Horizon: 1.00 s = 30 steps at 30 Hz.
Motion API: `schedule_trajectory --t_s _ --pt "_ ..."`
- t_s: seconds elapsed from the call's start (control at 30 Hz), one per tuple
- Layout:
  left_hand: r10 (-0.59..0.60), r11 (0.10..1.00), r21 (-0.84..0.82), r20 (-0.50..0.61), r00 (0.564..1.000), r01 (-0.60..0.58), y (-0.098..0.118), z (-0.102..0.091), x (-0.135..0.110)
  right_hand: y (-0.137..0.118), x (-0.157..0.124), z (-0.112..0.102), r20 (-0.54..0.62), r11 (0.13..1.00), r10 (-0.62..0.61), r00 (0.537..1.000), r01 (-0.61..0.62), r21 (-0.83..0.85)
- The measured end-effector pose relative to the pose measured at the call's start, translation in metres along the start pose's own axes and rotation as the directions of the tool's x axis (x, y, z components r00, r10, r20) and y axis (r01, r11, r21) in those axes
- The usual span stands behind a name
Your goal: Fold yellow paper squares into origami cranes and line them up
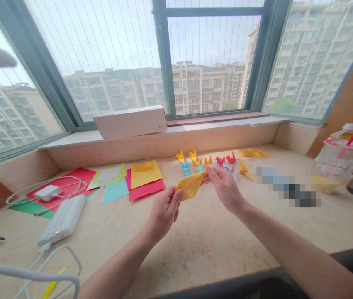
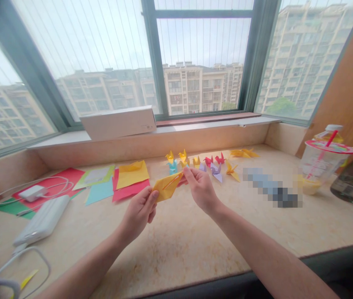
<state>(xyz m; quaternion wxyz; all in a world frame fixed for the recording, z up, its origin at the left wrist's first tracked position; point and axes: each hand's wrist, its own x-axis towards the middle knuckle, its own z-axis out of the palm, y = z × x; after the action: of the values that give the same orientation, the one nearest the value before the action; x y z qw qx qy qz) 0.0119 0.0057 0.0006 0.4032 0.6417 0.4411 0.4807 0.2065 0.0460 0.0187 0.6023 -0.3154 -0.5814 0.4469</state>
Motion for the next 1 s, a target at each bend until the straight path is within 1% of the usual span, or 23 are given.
schedule_trajectory --t_s 0.07,0.13,0.2,0.23,0.3,0.43,0.53,0.6,0.77,0.9,1.0 --pt "-0.003 1.000 -0.010 -0.006 1.000 0.003 0.000 0.001 -0.001 0.000 -0.001 0.001 0.070 0.999 0.045 0.997 -0.045 0.000" --pt "0.004 1.000 -0.018 -0.005 1.000 -0.004 0.000 0.001 -0.001 0.000 -0.004 0.004 0.169 0.996 0.085 0.982 -0.084 -0.016" --pt "0.015 1.000 -0.013 0.020 1.000 -0.015 0.000 0.002 -0.001 0.002 -0.007 0.007 0.249 0.995 0.097 0.964 -0.091 -0.033" --pt "0.022 1.000 0.000 0.040 0.999 -0.022 0.000 0.002 -0.002 0.003 -0.009 0.009 0.266 0.996 0.091 0.960 -0.086 -0.032" --pt "0.031 0.998 0.049 0.083 0.996 -0.035 0.000 0.003 -0.002 0.005 -0.011 0.012 0.237 0.997 0.077 0.968 -0.077 -0.010" --pt "0.042 0.980 0.187 0.130 0.991 -0.066 -0.002 0.003 -0.004 0.008 -0.010 0.011 0.107 0.995 0.087 0.991 -0.092 0.043" --pt "0.048 0.964 0.251 0.140 0.989 -0.082 -0.001 0.003 -0.005 0.009 -0.009 0.008 0.094 0.989 0.130 0.987 -0.137 0.065" --pt "0.047 0.962 0.259 0.147 0.988 -0.085 0.000 0.003 -0.005 0.009 -0.009 0.007 0.090 0.989 0.136 0.987 -0.141 0.044" --pt "0.066 0.963 0.248 0.158 0.985 -0.105 0.002 0.001 -0.003 0.011 -0.008 0.006 0.019 0.998 0.067 0.998 -0.067 -0.009" --pt "0.069 0.952 0.288 0.145 0.987 -0.108 -0.002 -0.003 0.000 0.015 -0.005 0.003 0.033 0.998 0.053 0.998 -0.052 -0.020" --pt "0.062 0.951 0.291 0.150 0.987 -0.104 -0.006 -0.006 0.002 0.017 -0.004 0.001 0.014 0.998 0.052 0.999 -0.052 -0.043"
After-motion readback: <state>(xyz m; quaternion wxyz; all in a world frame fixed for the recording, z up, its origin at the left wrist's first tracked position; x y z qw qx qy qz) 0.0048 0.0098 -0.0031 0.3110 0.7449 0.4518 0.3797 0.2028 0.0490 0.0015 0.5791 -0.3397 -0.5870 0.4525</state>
